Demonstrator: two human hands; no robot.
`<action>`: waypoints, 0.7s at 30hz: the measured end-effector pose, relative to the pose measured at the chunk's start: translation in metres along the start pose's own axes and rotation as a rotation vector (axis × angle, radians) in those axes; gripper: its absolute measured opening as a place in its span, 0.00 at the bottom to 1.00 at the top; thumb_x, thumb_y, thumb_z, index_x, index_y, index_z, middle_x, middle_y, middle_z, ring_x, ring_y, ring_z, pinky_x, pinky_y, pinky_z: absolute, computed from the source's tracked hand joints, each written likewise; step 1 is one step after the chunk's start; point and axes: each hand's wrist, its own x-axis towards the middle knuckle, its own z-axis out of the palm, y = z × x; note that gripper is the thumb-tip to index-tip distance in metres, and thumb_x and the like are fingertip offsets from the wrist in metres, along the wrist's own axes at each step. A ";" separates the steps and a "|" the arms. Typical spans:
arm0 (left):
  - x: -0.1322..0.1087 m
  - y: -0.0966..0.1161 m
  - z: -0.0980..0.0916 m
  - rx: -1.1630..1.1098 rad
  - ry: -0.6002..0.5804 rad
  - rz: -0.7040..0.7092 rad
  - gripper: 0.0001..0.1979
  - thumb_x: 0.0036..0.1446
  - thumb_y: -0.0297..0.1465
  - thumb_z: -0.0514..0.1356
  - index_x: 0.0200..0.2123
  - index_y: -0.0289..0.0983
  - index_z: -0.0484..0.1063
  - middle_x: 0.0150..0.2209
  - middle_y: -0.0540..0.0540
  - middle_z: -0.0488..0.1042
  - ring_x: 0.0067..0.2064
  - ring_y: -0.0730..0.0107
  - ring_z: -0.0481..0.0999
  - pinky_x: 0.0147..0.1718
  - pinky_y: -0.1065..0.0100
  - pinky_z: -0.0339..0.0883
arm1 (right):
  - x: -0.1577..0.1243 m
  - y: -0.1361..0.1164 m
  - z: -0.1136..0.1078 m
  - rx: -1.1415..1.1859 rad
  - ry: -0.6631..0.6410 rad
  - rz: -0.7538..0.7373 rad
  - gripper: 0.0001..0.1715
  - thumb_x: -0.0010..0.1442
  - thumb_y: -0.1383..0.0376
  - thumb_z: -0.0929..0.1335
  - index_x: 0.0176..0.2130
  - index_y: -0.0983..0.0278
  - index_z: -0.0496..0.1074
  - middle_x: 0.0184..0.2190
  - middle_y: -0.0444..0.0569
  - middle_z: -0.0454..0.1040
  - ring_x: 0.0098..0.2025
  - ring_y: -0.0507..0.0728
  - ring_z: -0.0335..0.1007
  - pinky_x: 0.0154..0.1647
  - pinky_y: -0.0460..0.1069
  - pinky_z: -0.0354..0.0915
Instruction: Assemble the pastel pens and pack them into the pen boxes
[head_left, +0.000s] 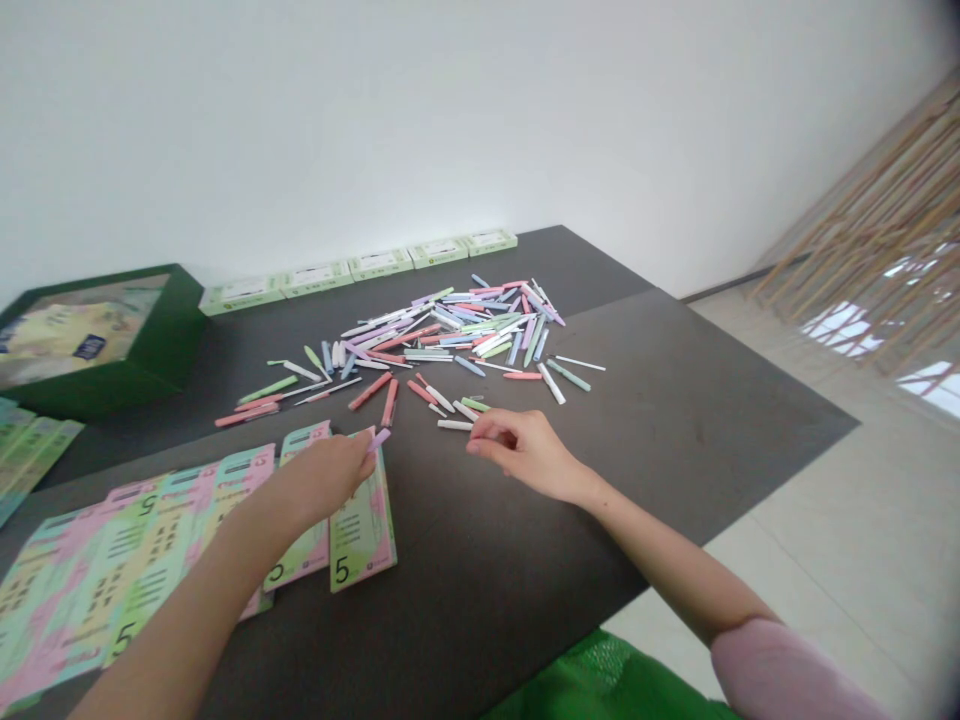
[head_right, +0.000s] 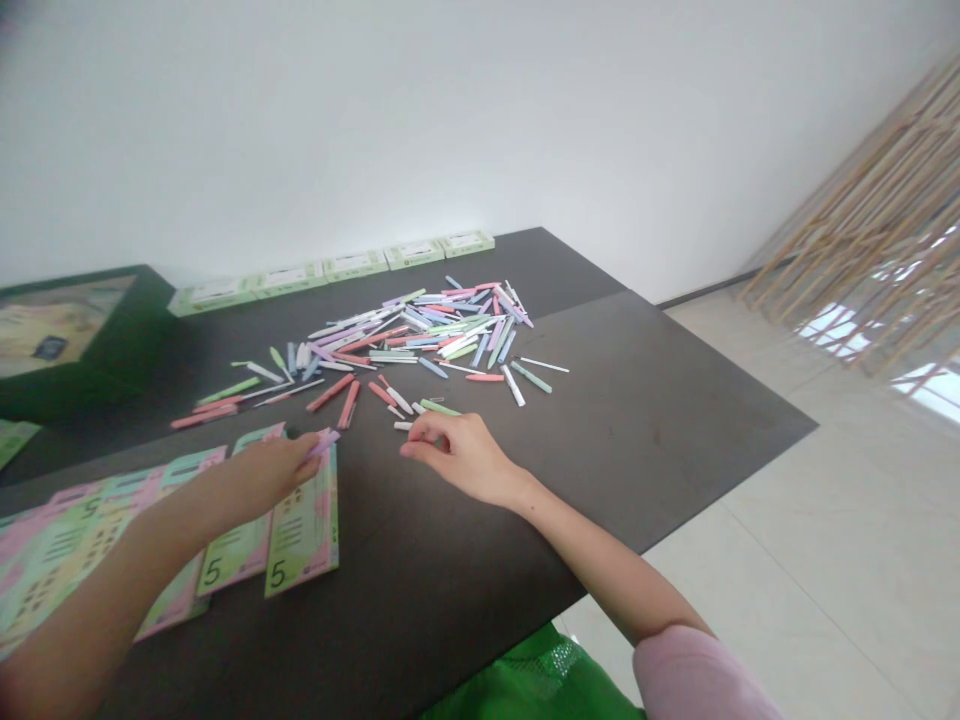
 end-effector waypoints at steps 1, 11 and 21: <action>0.003 0.000 0.002 0.015 -0.031 0.007 0.16 0.63 0.31 0.46 0.46 0.32 0.70 0.39 0.36 0.79 0.41 0.54 0.79 0.36 0.63 0.66 | -0.001 0.003 -0.001 -0.001 0.013 0.015 0.07 0.58 0.64 0.70 0.30 0.64 0.72 0.21 0.37 0.68 0.20 0.45 0.59 0.27 0.42 0.56; 0.019 0.027 -0.015 0.136 -0.160 0.048 0.18 0.65 0.32 0.47 0.47 0.30 0.72 0.45 0.29 0.78 0.46 0.47 0.79 0.43 0.50 0.70 | -0.004 0.021 0.002 -0.095 0.051 0.019 0.07 0.59 0.63 0.69 0.32 0.65 0.73 0.26 0.41 0.73 0.21 0.46 0.61 0.26 0.42 0.56; 0.021 0.033 -0.022 0.061 0.005 0.055 0.16 0.62 0.35 0.47 0.43 0.36 0.71 0.37 0.33 0.80 0.40 0.47 0.80 0.37 0.55 0.68 | 0.007 0.028 0.007 -0.306 -0.017 -0.035 0.08 0.62 0.63 0.67 0.41 0.64 0.72 0.36 0.46 0.77 0.28 0.49 0.68 0.32 0.44 0.58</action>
